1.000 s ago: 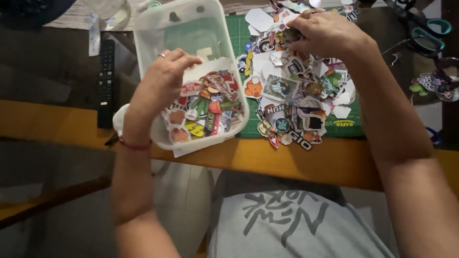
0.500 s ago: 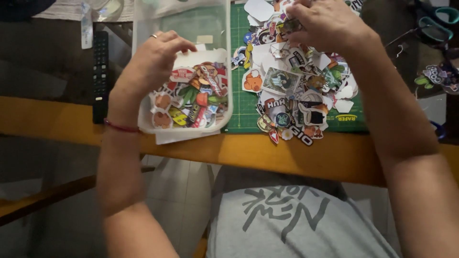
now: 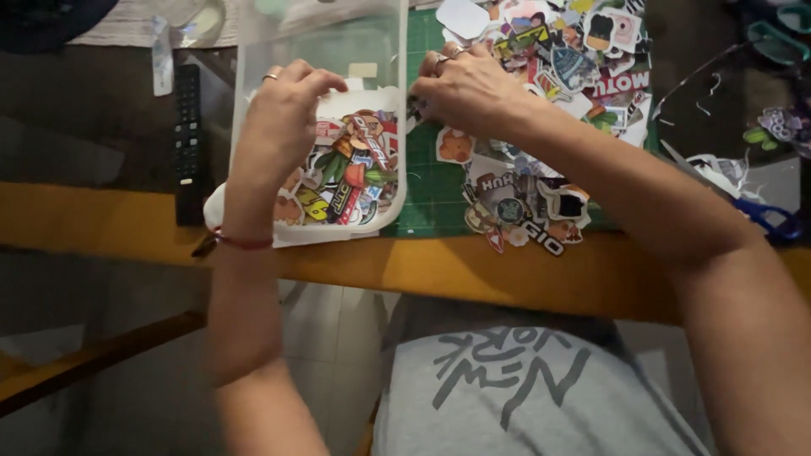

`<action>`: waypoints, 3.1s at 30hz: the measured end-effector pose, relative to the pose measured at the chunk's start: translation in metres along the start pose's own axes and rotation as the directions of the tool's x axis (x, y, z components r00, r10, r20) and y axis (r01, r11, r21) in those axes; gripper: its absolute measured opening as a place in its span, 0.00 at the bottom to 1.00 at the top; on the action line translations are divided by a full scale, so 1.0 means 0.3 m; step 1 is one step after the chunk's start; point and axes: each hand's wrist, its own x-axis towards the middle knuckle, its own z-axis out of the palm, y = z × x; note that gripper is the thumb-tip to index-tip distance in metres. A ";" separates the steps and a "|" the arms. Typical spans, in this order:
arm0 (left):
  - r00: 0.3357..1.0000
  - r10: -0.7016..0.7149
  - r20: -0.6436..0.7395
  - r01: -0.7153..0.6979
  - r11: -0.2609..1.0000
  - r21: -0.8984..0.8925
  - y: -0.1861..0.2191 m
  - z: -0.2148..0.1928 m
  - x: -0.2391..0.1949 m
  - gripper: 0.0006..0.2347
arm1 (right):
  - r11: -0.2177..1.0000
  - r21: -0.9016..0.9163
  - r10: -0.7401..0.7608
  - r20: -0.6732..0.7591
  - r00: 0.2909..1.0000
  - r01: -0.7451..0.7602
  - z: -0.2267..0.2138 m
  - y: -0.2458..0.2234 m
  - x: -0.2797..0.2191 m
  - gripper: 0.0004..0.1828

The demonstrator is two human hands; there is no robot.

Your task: Sorting through a pile of stickers and placing selected ones into a plastic bin.

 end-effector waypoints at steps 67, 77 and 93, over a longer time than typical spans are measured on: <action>0.995 0.001 -0.095 -0.007 0.998 -0.061 -0.047 0.016 -0.034 0.14 | 0.960 0.236 0.145 0.049 0.988 -0.152 0.049 -0.039 0.035 0.12; 0.995 -0.001 -0.096 -0.008 0.995 -0.096 -0.054 0.023 -0.033 0.13 | 0.942 0.281 0.162 0.093 0.982 -0.182 0.028 -0.055 0.028 0.12; 0.994 0.000 -0.109 -0.011 0.995 -0.100 -0.049 0.019 -0.034 0.12 | 0.972 0.134 0.180 0.100 0.979 -0.193 0.015 -0.075 0.002 0.09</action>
